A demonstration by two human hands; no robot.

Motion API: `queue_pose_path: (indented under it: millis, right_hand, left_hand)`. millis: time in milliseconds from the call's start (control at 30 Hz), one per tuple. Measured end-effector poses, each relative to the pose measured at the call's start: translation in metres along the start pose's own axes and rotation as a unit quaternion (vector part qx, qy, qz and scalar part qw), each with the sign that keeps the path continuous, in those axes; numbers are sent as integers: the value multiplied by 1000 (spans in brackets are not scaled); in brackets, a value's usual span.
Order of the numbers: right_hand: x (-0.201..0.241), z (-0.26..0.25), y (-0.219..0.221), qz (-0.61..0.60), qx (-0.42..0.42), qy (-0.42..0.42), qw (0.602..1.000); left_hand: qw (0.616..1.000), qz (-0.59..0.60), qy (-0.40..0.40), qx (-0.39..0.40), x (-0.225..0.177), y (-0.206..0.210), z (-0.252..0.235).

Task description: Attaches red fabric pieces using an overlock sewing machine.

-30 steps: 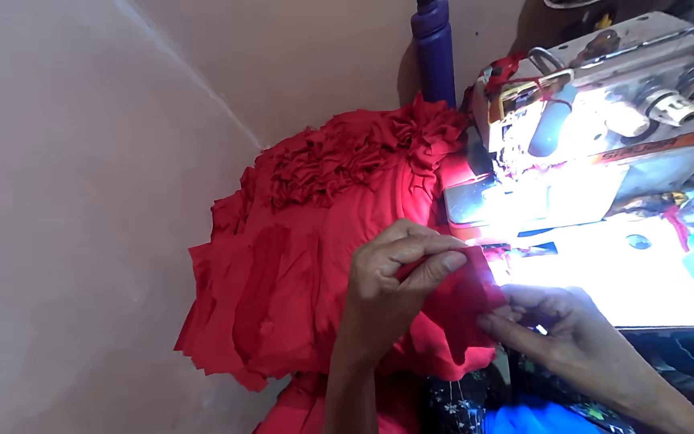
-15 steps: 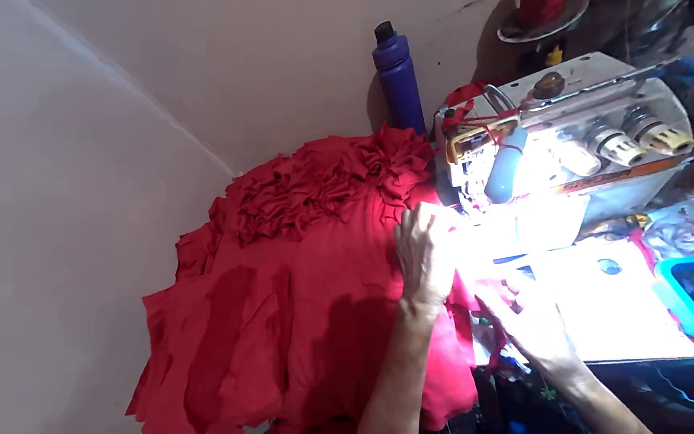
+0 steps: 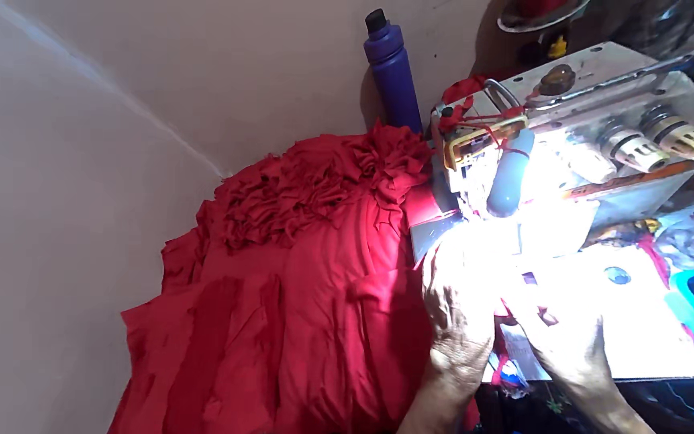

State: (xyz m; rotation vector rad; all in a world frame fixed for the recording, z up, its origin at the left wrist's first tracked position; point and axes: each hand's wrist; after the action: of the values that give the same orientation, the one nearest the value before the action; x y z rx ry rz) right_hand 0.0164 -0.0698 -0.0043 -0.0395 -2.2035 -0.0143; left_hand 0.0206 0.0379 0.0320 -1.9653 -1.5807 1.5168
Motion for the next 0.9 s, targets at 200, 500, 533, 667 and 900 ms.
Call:
queue_pose_path:
  millis: [200, 500, 533, 667, 900]
  right_hand:
    - [-8, -26, 8, 90, 20, -53, 994]
    - [-2, -7, 4, 107, 70, -102, 987]
    - [5, 1, 2, 88, 88, -123, 985]
    - [29, 59, -2, 94, 207, -233, 945]
    - [11, 122, 33, 170, 307, -466, 812]
  left_hand:
    - [991, -4, -20, 135, 8, -14, -37]
    - [974, -53, -100, 198, 28, 3, -134]
    - [971, 8, -117, 207, 38, 6, -146]
    - [929, 299, -103, 192, 82, -4, -138]
    - [947, 273, -137, 97, 110, -109, 18]
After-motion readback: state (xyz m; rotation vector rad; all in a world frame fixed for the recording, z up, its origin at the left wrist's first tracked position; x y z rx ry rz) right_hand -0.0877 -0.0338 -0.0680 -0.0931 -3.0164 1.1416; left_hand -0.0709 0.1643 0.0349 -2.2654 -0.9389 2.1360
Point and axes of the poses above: each hand's wrist, its own z-axis away from the middle knuckle, its own y-axis out of the palm, x = y × z, and after that the axes turned 14 degrees about -y, right-handed
